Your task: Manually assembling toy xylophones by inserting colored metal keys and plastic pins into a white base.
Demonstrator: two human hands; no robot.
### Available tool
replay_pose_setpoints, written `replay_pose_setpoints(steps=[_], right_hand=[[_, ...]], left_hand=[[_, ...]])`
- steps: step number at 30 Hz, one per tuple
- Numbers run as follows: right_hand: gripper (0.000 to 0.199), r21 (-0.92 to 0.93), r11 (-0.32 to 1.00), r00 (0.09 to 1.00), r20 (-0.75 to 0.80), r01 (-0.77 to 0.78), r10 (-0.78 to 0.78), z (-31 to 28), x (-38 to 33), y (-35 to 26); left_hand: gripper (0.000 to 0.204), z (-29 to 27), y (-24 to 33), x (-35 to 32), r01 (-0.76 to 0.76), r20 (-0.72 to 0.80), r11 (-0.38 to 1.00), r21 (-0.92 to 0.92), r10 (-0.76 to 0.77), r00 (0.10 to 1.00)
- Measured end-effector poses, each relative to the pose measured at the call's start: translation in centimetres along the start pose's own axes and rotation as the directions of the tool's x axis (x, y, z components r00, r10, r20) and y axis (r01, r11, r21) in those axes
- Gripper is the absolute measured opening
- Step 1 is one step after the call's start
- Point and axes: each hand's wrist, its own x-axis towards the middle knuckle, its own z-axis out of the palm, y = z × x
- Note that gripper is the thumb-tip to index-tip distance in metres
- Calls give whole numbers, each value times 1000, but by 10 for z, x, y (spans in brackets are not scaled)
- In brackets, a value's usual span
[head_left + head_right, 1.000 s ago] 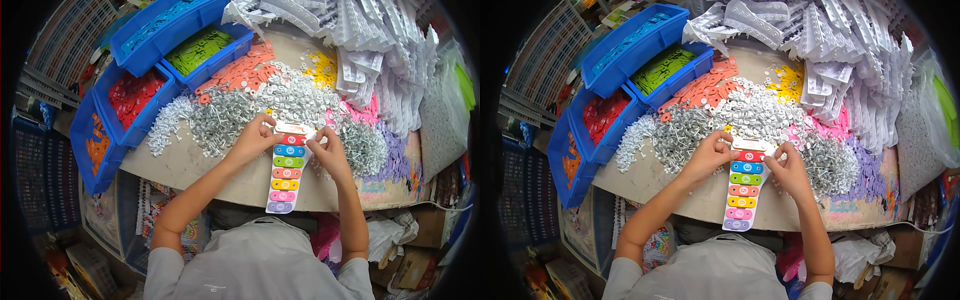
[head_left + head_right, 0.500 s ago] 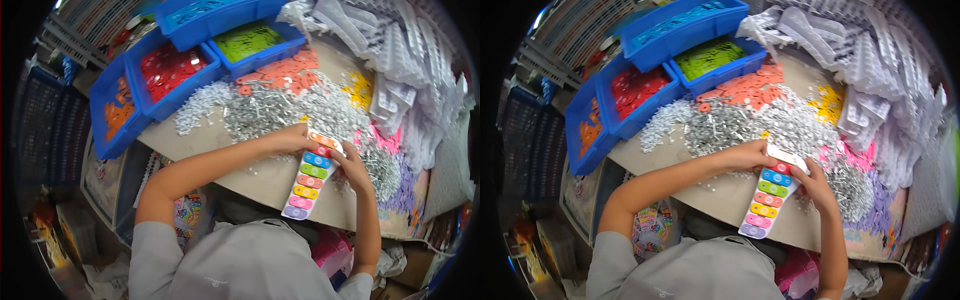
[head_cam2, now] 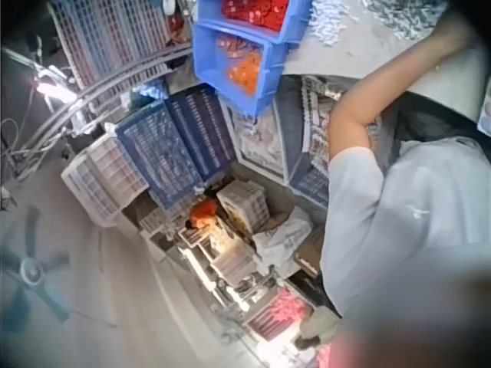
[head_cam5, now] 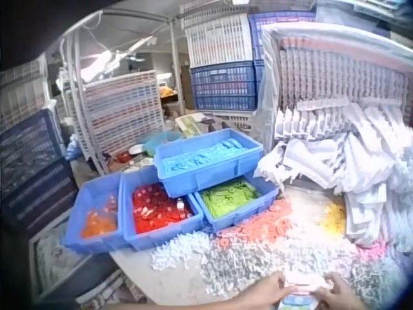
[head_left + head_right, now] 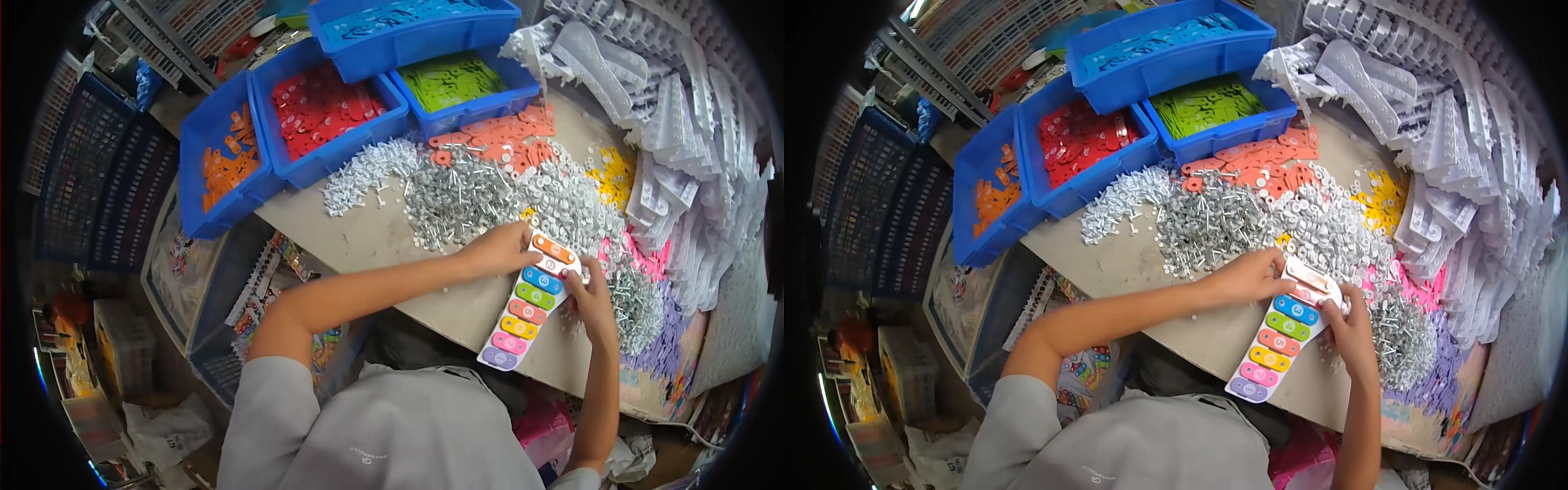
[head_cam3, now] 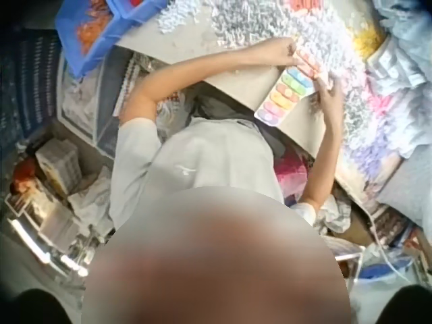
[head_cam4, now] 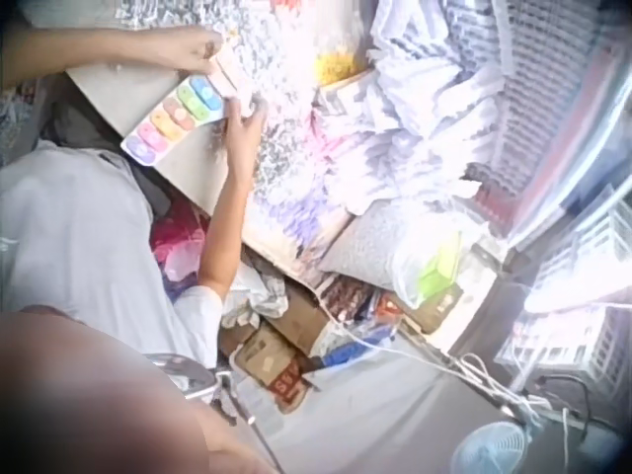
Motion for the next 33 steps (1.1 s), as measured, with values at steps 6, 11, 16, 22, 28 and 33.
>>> replay_pose_setpoints(steps=[6,11,16,22,28,33], right_hand=[[16,-552,821,559,-639,146,-529,-73,-65,44],[18,-653,748,491,-694,-119,-527,-163,-100,129],[20,-590,792,635,-674,-156,-377,-153,-95,173],[9,-652,754,617,-629,-86,-473,-146,-93,170],[7,-626,777,704,-581,-67,-408,-139,-105,140],[8,-610,788,674,-619,-89,-404,-134,-115,139]], left_hand=[[23,-70,37,-84,-40,-469,886,463,283,837],[15,-134,-14,-123,183,-608,723,666,384,695],[11,-133,-34,-126,235,-603,723,650,302,738],[7,-125,-37,-122,181,-604,686,705,448,659],[9,-76,0,-128,-43,-667,994,101,100,739],[9,-26,30,-118,-95,-402,954,-283,-29,915]])
